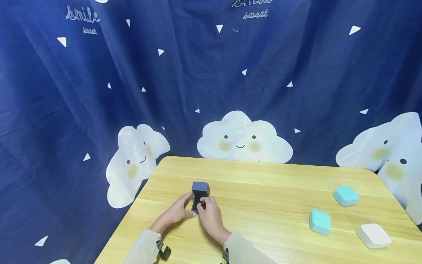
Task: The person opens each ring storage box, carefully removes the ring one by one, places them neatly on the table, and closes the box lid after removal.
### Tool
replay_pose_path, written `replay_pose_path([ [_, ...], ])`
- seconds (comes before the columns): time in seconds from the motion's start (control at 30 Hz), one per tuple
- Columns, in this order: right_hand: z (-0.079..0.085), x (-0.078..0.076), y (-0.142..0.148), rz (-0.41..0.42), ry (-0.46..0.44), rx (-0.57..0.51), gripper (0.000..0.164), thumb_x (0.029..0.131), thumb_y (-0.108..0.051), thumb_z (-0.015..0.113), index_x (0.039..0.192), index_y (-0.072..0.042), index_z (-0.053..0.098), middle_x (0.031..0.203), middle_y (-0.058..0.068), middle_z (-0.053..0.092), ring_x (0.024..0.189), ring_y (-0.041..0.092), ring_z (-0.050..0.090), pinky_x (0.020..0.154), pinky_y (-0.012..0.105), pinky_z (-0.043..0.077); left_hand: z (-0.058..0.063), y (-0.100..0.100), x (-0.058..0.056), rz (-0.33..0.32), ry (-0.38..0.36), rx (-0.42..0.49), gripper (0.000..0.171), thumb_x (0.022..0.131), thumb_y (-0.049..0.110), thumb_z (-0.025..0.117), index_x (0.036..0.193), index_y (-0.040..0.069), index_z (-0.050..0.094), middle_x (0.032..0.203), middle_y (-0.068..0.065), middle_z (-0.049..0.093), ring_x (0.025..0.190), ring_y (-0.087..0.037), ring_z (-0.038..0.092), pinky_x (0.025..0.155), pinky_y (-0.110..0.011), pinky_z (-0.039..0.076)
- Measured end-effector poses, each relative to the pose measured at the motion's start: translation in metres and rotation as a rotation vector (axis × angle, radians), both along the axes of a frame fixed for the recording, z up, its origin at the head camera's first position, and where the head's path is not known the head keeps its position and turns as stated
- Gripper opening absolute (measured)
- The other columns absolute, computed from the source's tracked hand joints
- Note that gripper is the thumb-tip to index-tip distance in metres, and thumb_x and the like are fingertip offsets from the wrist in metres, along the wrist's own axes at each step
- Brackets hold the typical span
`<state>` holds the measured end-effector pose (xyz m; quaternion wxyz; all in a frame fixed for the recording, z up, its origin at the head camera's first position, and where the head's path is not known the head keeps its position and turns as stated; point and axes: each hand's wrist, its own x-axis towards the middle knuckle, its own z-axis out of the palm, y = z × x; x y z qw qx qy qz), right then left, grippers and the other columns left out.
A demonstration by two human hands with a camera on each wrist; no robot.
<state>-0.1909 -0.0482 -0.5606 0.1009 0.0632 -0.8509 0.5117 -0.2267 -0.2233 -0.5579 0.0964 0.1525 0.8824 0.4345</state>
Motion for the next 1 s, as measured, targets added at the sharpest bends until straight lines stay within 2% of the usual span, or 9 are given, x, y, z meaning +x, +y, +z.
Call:
replay_pose_path([
  [0.47, -0.0038, -0.0067, -0.0027, -0.04, 0.04, 0.032, 0.012, 0.088, -0.006, 0.074, 0.099, -0.002, 0.074, 0.098, 0.008, 0.067, 0.095, 0.024, 0.069, 0.078, 0.036, 0.059, -0.001, 0.0018, -0.0002, 0.013, -0.017, 0.002, 0.085, 0.077, 0.011, 0.085, 0.15, 0.003, 0.043, 0.149, -0.021, 0.047, 0.145, -0.044, 0.03, 0.117, -0.066, 0.021],
  [0.77, -0.0036, -0.0075, -0.0021, -0.032, 0.006, 0.026, 0.004, 0.089, -0.008, 0.074, 0.092, -0.007, 0.073, 0.096, 0.004, 0.066, 0.097, 0.023, 0.068, 0.08, 0.038, 0.059, -0.0015, 0.0013, 0.0002, 0.012, -0.014, -0.003, 0.085, 0.077, 0.01, 0.085, 0.151, 0.004, 0.043, 0.148, -0.02, 0.048, 0.145, -0.045, 0.03, 0.117, -0.067, 0.021],
  [1.0, -0.0038, -0.0083, 0.0015, -0.032, 0.033, 0.025, 0.005, 0.089, -0.006, 0.074, 0.087, -0.01, 0.073, 0.091, 0.0, 0.066, 0.093, 0.019, 0.067, 0.08, 0.035, 0.057, -0.0003, 0.003, -0.0002, 0.016, -0.019, -0.009, 0.085, 0.077, 0.01, 0.085, 0.15, 0.002, 0.043, 0.148, -0.02, 0.048, 0.145, -0.044, 0.029, 0.117, -0.065, 0.021],
])
